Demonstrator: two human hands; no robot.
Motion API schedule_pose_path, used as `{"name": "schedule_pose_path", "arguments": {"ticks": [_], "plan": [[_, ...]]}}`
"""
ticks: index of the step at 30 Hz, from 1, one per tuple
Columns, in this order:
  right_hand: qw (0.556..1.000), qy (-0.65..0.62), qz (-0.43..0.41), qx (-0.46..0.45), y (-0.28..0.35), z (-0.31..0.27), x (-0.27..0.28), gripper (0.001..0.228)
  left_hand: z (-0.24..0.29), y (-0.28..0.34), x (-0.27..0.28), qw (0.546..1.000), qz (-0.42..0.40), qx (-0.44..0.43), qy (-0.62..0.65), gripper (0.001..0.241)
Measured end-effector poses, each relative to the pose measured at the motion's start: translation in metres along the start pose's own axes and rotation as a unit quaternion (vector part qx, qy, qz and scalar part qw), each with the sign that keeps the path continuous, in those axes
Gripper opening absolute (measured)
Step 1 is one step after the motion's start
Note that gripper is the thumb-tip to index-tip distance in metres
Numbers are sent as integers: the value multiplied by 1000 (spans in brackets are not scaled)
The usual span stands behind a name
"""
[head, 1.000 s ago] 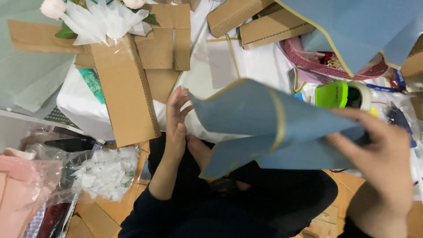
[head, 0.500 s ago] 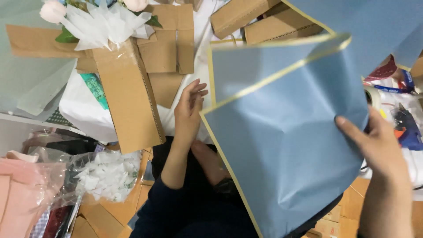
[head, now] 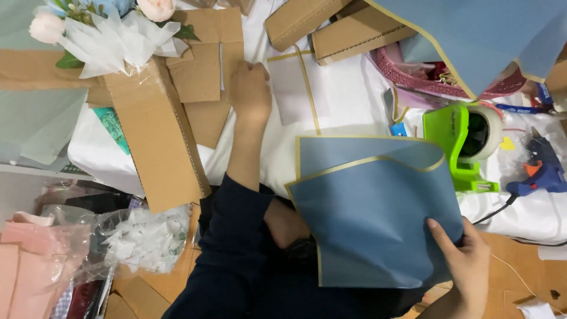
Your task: The person folds a large sheet of blue paper with a gold border in half, then folds it again to create a smaller rectangle. They use a cardboard piece to press the creases and smooth the paper. Finally, they use a blue utility knife to trim the edge of the folded paper.
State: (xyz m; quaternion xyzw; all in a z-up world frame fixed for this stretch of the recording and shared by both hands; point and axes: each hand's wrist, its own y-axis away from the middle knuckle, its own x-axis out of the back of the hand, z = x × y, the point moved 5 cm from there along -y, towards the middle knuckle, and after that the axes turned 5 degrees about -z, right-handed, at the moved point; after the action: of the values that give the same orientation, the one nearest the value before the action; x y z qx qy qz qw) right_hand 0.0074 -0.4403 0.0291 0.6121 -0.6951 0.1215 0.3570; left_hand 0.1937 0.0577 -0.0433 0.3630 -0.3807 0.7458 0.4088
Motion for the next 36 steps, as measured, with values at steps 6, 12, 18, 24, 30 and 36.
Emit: {"name": "schedule_pose_path", "arguments": {"ticks": [6,12,18,24,30,36], "plan": [[994,-106,17,21,-12,22,16,27,33,21,90,974,12,82,211,11],[991,-107,-17,80,-36,-18,4,24,70,57,156,959,45,-12,279,32],[999,-42,-20,11,-11,-8,17,26,46,44,76,964,-20,-32,264,17],[999,-30,-10,-21,0,40,44,24,28,37,-7,998,41,-49,-25,34],[997,-54,42,35,-8,89,60,23,14,33,-33,998,34,2,-47,65],[989,-114,33,87,-17,105,59,31,23,28,-23,994,80,16,-70,70]]}}
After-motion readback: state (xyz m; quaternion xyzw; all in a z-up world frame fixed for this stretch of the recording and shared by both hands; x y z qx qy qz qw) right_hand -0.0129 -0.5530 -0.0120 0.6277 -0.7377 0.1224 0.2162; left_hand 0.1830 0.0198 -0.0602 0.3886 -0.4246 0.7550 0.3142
